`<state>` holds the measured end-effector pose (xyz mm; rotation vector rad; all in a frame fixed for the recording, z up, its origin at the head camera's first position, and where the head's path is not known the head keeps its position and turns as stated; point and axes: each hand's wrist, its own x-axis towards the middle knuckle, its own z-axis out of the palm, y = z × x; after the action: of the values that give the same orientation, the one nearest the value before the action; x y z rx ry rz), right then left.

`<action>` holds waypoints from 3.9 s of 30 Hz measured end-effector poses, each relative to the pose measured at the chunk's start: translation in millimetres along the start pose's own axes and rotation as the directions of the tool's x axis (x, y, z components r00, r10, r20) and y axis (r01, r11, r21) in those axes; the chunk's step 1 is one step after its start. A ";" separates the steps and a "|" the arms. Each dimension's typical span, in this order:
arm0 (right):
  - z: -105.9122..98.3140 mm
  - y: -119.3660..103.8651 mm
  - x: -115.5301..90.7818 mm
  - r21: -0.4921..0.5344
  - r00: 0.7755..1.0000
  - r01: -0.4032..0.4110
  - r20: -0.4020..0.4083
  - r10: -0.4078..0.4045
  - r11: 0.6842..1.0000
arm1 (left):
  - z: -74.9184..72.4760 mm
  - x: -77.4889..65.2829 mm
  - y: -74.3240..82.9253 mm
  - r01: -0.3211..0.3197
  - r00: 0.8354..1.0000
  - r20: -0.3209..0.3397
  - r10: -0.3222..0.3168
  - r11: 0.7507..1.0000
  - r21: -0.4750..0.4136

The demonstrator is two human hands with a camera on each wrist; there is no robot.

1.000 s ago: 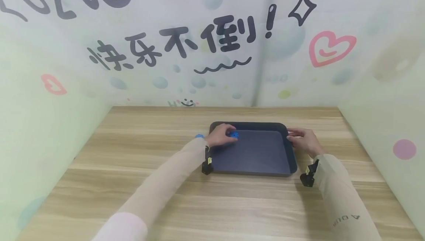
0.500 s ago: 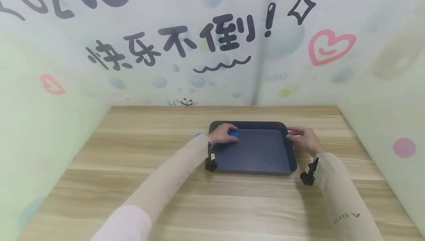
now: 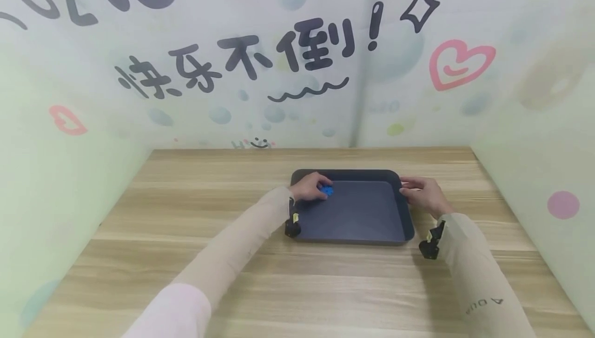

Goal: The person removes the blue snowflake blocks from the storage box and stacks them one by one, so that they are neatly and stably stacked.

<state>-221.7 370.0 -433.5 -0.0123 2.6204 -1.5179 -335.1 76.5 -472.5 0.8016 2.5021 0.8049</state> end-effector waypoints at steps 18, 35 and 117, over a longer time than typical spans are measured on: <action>1.4 -1.6 -2.3 0.009 1.000 0.021 0.000 -0.021 1.000 | -9.9 -27.7 23.9 0.071 0.997 -0.007 -0.072 0.997 -0.041; 2.6 -0.4 -3.2 0.001 1.000 0.024 -0.009 -0.024 1.000 | -29.4 -39.9 24.2 0.004 0.999 -0.042 -0.009 0.994 -0.107; 0.0 0.8 -3.0 0.101 0.998 0.059 0.001 -0.060 0.993 | -44.1 -124.0 -64.4 -0.092 0.926 -0.378 0.021 0.981 -0.173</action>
<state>-218.7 370.6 -433.9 -0.0856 2.5590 -1.6656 -289.2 -61.7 -456.4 0.7114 2.6798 1.3022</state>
